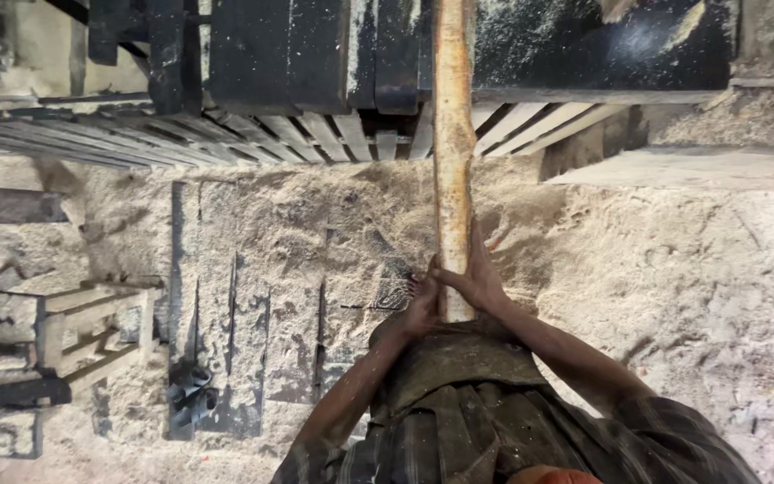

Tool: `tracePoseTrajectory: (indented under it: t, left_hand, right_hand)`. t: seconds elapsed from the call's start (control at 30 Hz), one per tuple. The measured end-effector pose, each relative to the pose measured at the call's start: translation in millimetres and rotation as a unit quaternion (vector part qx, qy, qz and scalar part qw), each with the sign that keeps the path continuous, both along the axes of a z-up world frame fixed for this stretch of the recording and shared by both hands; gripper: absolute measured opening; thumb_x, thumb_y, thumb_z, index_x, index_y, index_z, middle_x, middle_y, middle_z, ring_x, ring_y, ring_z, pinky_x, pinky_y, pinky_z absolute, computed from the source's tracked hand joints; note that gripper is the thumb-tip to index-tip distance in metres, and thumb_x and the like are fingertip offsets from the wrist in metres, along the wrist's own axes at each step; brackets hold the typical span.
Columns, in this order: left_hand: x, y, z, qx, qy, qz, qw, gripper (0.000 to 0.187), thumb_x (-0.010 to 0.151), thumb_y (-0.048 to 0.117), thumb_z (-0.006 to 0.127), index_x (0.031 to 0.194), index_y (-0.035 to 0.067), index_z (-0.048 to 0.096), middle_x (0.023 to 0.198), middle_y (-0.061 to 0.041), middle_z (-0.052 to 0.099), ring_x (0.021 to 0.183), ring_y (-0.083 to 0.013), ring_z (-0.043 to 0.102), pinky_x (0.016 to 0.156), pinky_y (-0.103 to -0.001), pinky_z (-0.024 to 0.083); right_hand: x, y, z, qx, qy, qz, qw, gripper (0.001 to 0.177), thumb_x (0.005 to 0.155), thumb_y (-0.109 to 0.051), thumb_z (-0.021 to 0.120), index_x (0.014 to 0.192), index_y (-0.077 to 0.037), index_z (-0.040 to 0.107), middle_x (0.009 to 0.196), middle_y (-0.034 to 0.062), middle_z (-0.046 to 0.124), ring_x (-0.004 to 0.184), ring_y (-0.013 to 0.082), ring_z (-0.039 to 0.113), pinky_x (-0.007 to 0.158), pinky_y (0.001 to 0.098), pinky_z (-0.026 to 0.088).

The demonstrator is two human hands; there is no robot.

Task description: The person cuts wooden planks using a bandsaw, repeatedly guiding each piece through the saw blade by hand, turning the wood over, and trimming off edges.

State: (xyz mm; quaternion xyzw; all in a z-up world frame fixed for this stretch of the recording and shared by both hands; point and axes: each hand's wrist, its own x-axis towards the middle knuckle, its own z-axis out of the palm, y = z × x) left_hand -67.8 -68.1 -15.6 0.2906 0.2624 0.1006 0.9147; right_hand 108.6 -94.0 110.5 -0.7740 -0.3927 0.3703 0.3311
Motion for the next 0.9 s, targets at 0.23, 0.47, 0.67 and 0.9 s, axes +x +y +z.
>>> tracePoseTrajectory:
  t: [0.23,0.47,0.67,0.9]
  left_hand:
    - [9,53,115,0.318,0.077,-0.104,0.939,0.145,0.067,0.033,0.092,0.166,0.011,-0.013,0.17,-0.027,0.022,0.15,-0.0414,0.041,0.116,-0.048,0.047]
    - [25,103,134,0.376,0.168,-0.203,0.888,0.148,0.061,0.031,0.09,0.169,0.009,-0.008,0.161,-0.026,0.041,0.141,-0.0385,0.054,0.116,-0.045,0.048]
    - [39,126,123,0.427,0.207,-0.258,0.842,0.141,0.061,0.041,0.092,0.165,0.004,0.003,0.168,-0.024,0.026,0.147,-0.0393,0.041,0.121,-0.048,0.038]
    - [57,162,112,0.698,0.163,-0.226,0.66,0.142,0.06,0.069,0.087,0.159,-0.004,0.017,0.168,-0.026,0.018,0.157,-0.0405,0.017,0.126,-0.06,0.017]
  right_hand:
    - [10,35,29,-0.098,0.094,-0.046,0.99,0.138,0.071,-0.046,0.079,0.16,-0.002,-0.016,0.166,0.0288,0.015,0.133,0.0455,0.055,0.107,0.0571,0.052]
    - [23,66,30,-0.074,0.052,-0.03,0.995,0.136,0.072,-0.041,0.081,0.156,0.003,-0.017,0.163,0.0349,0.012,0.131,0.0497,0.052,0.098,0.0565,0.058]
    - [38,82,27,-0.044,0.035,-0.001,0.998,0.137,0.078,-0.041,0.086,0.156,0.006,-0.016,0.16,0.0408,0.014,0.146,0.053,0.03,0.115,0.0587,0.039]
    - [57,113,14,-0.092,0.0,-0.012,0.996,0.14,0.071,-0.054,0.08,0.158,0.004,-0.013,0.165,0.0341,0.008,0.154,0.0486,0.014,0.123,0.0563,0.027]
